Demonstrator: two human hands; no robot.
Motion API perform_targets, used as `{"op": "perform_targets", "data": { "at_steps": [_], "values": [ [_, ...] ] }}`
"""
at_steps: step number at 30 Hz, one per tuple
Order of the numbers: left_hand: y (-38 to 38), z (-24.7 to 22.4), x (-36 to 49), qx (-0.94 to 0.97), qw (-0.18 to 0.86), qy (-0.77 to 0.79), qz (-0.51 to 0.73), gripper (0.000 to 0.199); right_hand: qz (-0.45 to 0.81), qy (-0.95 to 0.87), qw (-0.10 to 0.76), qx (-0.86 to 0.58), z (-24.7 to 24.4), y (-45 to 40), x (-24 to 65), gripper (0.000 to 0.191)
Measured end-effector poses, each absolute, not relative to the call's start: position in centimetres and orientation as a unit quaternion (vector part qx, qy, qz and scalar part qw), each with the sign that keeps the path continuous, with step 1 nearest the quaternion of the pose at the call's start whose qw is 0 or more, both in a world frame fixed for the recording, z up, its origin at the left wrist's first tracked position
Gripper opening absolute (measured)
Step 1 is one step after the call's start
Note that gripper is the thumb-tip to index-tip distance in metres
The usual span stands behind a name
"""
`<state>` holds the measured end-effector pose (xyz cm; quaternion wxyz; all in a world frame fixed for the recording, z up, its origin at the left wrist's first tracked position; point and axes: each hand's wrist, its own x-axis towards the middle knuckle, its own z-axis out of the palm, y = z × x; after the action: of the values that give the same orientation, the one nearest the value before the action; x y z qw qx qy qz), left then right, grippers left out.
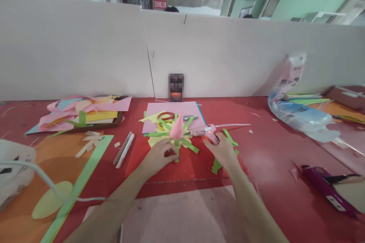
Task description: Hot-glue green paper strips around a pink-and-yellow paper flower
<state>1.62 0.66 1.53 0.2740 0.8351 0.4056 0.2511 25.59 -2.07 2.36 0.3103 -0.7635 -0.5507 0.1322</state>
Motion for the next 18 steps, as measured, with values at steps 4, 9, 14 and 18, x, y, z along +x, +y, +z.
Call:
{"op": "perform_targets", "data": {
  "at_steps": [4,9,14,18],
  "values": [
    [0.6,1.66,1.69,0.863,0.251,0.377,0.222,0.016,0.128,-0.55,0.319,-0.761,2.42,-2.13,25.54,0.029],
    [0.59,1.61,1.71,0.866,0.23,0.386,0.22,0.019,0.137,-0.549,0.319,-0.76,2.33,-2.01,25.56,0.029],
    [0.67,1.25,1.63,0.86,0.219,0.407,0.216,0.02,0.137,-0.548,0.317,-0.762,2.22,-1.99,25.58,0.029],
    [0.74,0.98,1.65,0.851,0.213,0.434,0.207,0.026,0.136,-0.547,0.315,-0.763,2.26,-2.03,25.51,0.029]
  ]
}}
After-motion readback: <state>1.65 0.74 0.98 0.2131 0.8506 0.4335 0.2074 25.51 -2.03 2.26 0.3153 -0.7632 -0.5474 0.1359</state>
